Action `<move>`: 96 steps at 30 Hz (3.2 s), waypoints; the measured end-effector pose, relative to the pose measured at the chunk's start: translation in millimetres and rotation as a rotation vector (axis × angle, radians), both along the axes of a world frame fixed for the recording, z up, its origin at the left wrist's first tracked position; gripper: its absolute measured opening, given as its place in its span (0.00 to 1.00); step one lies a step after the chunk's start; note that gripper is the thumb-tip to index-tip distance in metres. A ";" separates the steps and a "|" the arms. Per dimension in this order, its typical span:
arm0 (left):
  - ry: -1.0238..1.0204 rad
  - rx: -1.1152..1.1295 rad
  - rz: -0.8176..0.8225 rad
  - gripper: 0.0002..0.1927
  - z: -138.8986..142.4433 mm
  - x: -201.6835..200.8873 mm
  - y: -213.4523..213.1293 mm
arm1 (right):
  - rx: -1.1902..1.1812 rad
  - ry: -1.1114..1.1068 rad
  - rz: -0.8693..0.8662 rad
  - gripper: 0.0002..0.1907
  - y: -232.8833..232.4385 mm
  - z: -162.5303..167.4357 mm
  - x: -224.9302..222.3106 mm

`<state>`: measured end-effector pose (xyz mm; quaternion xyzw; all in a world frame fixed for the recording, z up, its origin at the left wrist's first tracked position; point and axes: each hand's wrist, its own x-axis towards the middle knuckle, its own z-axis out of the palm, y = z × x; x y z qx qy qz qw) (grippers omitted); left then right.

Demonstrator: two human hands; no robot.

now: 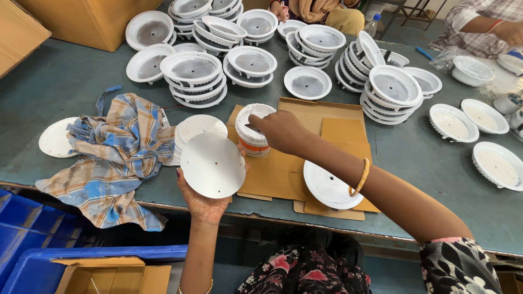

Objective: The person repeatedly scoops white paste from a container and spreads it onto the inner surface of white circular plastic parts using a small rectangular tool. The person handles the parts one at a time, applying the paste and setting them aside on the table.

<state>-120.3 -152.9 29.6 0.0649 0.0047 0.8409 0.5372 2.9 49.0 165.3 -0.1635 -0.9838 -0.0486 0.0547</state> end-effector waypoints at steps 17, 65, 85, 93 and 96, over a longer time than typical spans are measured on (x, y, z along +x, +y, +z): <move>0.034 0.064 -0.064 0.50 8.8 4.1 2.4 | 0.082 0.094 0.164 0.23 4.5 -1.1 26.7; 0.179 0.024 -0.402 0.49 -3.4 108.9 6.9 | -0.757 0.822 -0.512 0.22 -190.2 -62.8 135.1; 0.733 -0.191 -0.312 0.55 1.9 123.2 -0.3 | -0.978 1.068 -0.618 0.14 -161.5 -40.0 134.3; 0.328 -0.386 -0.514 0.48 5.5 128.3 4.7 | -0.473 0.935 -0.445 0.14 -195.3 -34.3 130.7; 0.152 -0.380 -0.549 0.46 14.4 128.7 8.4 | -0.386 0.885 -0.357 0.17 -203.3 -38.6 133.2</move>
